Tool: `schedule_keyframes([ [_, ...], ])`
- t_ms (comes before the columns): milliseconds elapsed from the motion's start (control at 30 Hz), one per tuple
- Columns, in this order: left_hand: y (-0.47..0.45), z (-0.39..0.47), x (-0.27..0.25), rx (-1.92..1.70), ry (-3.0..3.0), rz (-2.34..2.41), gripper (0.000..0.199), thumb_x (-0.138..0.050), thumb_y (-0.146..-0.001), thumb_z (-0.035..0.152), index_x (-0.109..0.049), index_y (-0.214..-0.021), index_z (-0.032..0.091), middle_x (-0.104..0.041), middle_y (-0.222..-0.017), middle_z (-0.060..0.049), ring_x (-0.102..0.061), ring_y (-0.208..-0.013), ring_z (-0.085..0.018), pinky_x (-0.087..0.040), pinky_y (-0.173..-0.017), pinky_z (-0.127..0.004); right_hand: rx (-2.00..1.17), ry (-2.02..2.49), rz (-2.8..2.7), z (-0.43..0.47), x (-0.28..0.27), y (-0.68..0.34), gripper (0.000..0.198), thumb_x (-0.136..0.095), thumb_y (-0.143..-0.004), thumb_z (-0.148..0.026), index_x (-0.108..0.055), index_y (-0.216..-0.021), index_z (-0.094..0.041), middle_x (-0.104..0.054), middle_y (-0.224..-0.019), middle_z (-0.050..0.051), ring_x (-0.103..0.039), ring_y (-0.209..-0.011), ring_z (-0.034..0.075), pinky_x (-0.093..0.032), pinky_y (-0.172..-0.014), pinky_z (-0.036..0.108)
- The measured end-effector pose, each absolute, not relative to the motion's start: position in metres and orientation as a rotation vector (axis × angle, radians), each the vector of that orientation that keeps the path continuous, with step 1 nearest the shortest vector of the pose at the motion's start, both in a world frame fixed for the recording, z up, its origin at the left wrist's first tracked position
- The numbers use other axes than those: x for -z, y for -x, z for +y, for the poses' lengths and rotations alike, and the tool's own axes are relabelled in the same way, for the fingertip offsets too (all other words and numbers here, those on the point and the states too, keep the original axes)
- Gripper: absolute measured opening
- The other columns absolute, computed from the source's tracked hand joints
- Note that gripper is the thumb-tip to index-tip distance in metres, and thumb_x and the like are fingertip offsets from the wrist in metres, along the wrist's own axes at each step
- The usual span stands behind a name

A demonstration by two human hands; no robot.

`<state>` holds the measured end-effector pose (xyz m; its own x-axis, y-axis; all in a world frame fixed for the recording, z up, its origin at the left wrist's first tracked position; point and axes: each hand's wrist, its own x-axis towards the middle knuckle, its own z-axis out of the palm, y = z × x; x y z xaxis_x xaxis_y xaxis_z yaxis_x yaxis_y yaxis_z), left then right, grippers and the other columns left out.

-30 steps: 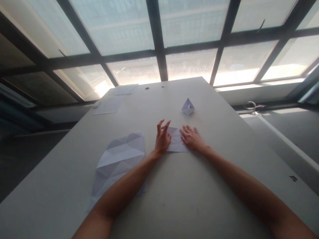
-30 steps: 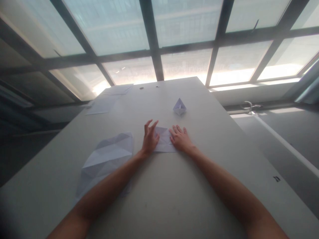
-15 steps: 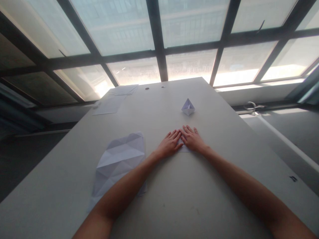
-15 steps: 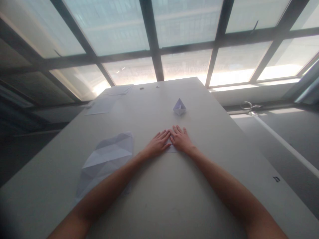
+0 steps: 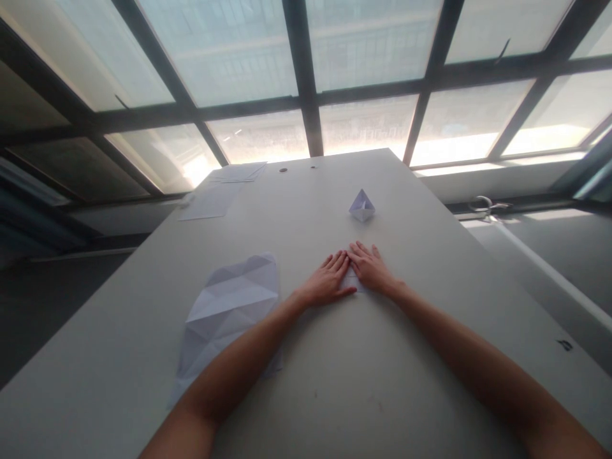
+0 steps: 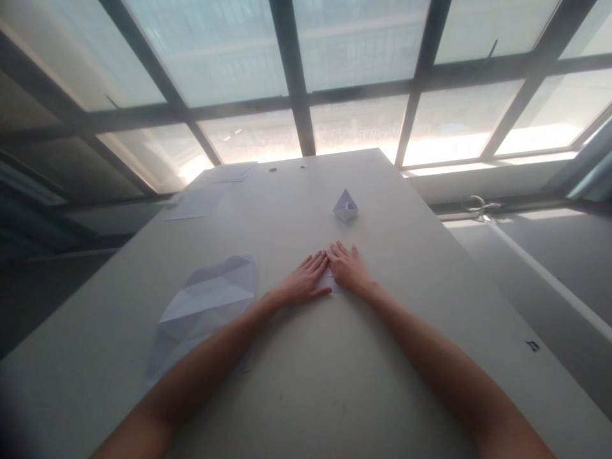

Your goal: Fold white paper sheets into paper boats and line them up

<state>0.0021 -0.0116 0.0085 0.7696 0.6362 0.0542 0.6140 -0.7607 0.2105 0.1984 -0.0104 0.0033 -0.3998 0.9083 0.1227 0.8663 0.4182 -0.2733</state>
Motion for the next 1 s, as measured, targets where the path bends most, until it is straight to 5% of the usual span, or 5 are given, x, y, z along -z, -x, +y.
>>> schedule_keyframes([
  [200,-0.006,-0.001,-0.010,-0.358,-2.565,1.045,0.051,-0.025,-0.104,0.032,-0.035,-0.152,0.019,-0.033,-0.158,-0.007,-0.025,-0.148,-0.017,-0.023,-0.122,-0.040,-0.308,1.505,-2.325,-0.008,-0.003,-0.200,0.047,-0.041,-0.093,-0.013,-0.056,-0.137,-0.018,-0.049,-0.149,0.012,-0.034,-0.143,0.024,-0.023,-0.117,0.050],
  [333,-0.004,0.005,-0.006,-0.548,-2.503,1.002,0.048,-0.037,-0.096,0.016,-0.054,-0.140,0.024,-0.049,-0.148,-0.002,-0.040,-0.141,-0.016,-0.032,-0.120,-0.040,-0.348,1.297,-2.253,-0.001,-0.005,-0.209,0.029,-0.053,-0.090,-0.016,-0.073,-0.110,-0.021,-0.066,-0.125,0.009,-0.055,-0.122,0.021,-0.038,-0.109,0.037],
  [600,-0.001,0.001,-0.005,-0.684,-2.541,1.110,0.031,-0.048,-0.097,0.023,-0.072,-0.116,0.025,-0.065,-0.126,-0.005,-0.058,-0.119,-0.020,-0.047,-0.107,-0.038,-0.389,1.245,-2.179,0.003,-0.006,-0.216,0.016,-0.059,-0.089,-0.021,-0.075,-0.091,-0.020,-0.068,-0.099,0.007,-0.061,-0.097,0.019,-0.046,-0.091,0.030],
  [833,-0.003,-0.004,-0.011,-0.654,-2.581,1.224,0.035,-0.048,-0.097,0.020,-0.067,-0.125,0.026,-0.065,-0.110,-0.007,-0.059,-0.106,-0.020,-0.049,-0.099,-0.033,-0.306,1.289,-2.241,-0.004,-0.010,-0.210,0.020,-0.054,-0.094,-0.023,-0.073,-0.098,-0.021,-0.067,-0.100,0.007,-0.057,-0.101,0.019,-0.042,-0.094,0.030],
  [1000,-0.003,-0.004,-0.009,-0.473,-2.630,1.225,0.055,-0.038,-0.093,0.012,-0.046,-0.146,0.027,-0.052,-0.145,-0.006,-0.045,-0.135,-0.020,-0.035,-0.115,-0.040,-0.246,1.365,-2.289,-0.007,-0.011,-0.208,0.026,-0.052,-0.095,-0.022,-0.067,-0.117,-0.022,-0.064,-0.116,0.007,-0.053,-0.112,0.020,-0.038,-0.100,0.032],
])
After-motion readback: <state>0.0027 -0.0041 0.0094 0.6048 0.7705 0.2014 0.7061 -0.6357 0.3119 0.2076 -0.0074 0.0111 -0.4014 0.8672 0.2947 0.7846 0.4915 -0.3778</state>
